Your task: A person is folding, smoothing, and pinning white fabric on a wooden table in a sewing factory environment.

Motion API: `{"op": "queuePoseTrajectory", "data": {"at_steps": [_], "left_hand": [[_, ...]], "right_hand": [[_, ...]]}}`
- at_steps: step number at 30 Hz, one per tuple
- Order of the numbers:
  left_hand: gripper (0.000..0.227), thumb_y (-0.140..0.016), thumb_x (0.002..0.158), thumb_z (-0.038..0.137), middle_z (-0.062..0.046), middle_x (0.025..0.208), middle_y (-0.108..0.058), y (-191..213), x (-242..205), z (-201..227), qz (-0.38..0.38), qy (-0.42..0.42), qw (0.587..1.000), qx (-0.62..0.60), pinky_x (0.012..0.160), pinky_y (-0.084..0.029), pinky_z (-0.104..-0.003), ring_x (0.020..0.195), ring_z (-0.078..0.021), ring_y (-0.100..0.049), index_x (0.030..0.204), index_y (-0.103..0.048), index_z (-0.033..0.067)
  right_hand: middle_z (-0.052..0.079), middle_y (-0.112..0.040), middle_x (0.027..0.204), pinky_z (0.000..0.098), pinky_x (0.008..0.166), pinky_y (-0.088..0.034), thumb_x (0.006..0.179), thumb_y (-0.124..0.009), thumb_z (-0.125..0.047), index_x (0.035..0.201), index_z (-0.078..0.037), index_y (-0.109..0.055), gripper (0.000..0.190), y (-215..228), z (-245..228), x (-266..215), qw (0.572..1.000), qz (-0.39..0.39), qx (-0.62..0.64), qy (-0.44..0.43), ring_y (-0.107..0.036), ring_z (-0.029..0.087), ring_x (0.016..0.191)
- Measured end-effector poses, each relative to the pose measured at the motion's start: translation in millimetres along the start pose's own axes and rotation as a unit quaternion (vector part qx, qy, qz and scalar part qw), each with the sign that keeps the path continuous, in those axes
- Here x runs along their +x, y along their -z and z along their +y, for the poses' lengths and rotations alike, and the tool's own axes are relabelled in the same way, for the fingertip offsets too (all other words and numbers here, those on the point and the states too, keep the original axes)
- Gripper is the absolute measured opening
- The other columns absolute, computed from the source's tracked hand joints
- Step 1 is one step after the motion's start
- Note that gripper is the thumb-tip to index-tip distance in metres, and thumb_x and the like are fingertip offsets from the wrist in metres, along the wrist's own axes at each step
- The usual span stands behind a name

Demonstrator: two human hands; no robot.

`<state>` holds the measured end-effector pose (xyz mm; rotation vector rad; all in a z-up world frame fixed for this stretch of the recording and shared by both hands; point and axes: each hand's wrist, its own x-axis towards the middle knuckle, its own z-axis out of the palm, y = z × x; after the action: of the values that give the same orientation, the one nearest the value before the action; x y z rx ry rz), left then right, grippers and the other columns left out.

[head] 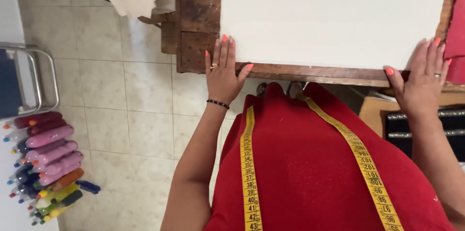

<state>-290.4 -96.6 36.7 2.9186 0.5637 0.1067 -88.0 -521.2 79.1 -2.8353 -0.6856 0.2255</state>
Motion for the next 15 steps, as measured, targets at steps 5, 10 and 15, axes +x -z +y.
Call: {"op": "queuePoseTrajectory", "data": {"at_steps": [5,10,15], "left_hand": [[0.074,-0.044,0.106,0.061,-0.004,0.168,-0.034,10,12,-19,0.003,-0.043,0.999,-0.024,0.128,-0.014,-0.055,0.157,-0.0206,-0.028,0.161,-0.036,0.0134],[0.025,-0.068,0.103,0.017,-0.004,0.13,-0.073,14,33,-36,0.079,-0.28,0.956,-0.037,0.114,-0.044,-0.045,0.126,-0.0219,-0.065,0.127,-0.073,0.0102],[0.03,-0.062,0.102,0.009,-0.008,0.134,-0.07,12,48,-50,0.009,-0.319,0.947,-0.041,0.107,-0.053,-0.041,0.127,-0.0225,-0.065,0.13,-0.07,0.008]], "right_hand": [[0.041,-0.038,0.164,0.0679,0.118,-0.018,0.104,-0.07,-0.012,0.164,0.014,-0.039,0.073,-1,17,-5,0.993,0.07,-0.002,0.098,-0.035,0.059,0.148],[-0.002,-0.082,0.143,0.0375,0.135,-0.038,0.113,-0.081,-0.028,0.138,-0.022,-0.081,0.026,8,24,3,0.95,0.143,-0.181,0.212,-0.077,0.011,0.132],[-0.005,-0.082,0.134,0.0327,0.128,-0.051,0.11,-0.075,-0.032,0.131,-0.024,-0.08,0.023,23,21,12,0.939,0.136,-0.204,0.24,-0.077,0.006,0.122]]}}
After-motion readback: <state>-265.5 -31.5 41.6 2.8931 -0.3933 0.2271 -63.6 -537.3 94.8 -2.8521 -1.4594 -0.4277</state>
